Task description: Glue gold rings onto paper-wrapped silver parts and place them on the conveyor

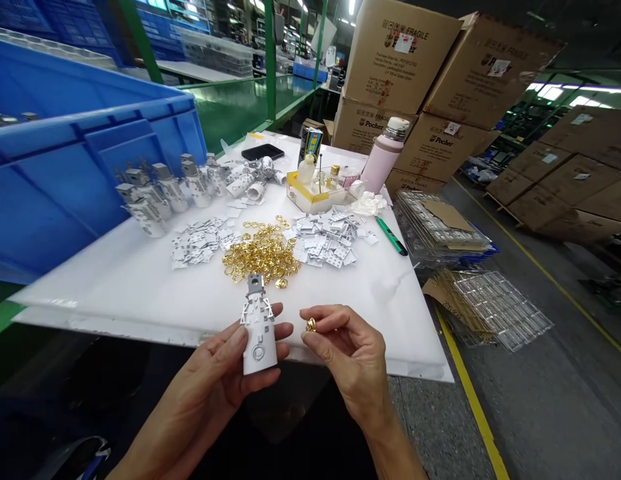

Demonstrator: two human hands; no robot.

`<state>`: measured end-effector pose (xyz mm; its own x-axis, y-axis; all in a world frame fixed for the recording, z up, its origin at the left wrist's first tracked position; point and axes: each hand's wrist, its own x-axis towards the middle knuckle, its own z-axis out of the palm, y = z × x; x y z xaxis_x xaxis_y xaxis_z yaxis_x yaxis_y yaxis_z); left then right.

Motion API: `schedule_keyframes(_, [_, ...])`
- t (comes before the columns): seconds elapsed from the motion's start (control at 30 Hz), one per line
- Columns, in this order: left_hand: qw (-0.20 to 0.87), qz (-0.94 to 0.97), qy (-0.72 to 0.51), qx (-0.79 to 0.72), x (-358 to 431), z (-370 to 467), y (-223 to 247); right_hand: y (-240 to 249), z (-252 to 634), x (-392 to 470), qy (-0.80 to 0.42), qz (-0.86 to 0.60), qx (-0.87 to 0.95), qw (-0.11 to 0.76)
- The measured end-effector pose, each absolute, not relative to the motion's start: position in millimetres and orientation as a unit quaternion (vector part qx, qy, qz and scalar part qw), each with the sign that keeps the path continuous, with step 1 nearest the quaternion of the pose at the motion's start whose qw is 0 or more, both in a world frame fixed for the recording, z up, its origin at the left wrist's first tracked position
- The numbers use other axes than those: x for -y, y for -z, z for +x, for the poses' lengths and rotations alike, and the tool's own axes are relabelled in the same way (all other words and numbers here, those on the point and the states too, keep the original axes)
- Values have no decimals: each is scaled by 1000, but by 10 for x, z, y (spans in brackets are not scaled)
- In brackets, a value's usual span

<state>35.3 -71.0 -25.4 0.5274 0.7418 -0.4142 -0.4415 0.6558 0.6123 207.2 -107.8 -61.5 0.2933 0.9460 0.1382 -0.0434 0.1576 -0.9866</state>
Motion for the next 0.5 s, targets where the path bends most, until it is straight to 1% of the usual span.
schedule_keyframes(0.13, [850,232,-347,-321,723,370,255,633,2076,1109,-396,-491,463,623])
schedule_keyframes(0.33, [859,245,-332,-305,729,382,254,643,2098,1154,-353,-488,499,623])
schedule_keyframes(0.5, [861,250,-326,-302,731,409,272,626,2093,1187,-373,-497,496,606])
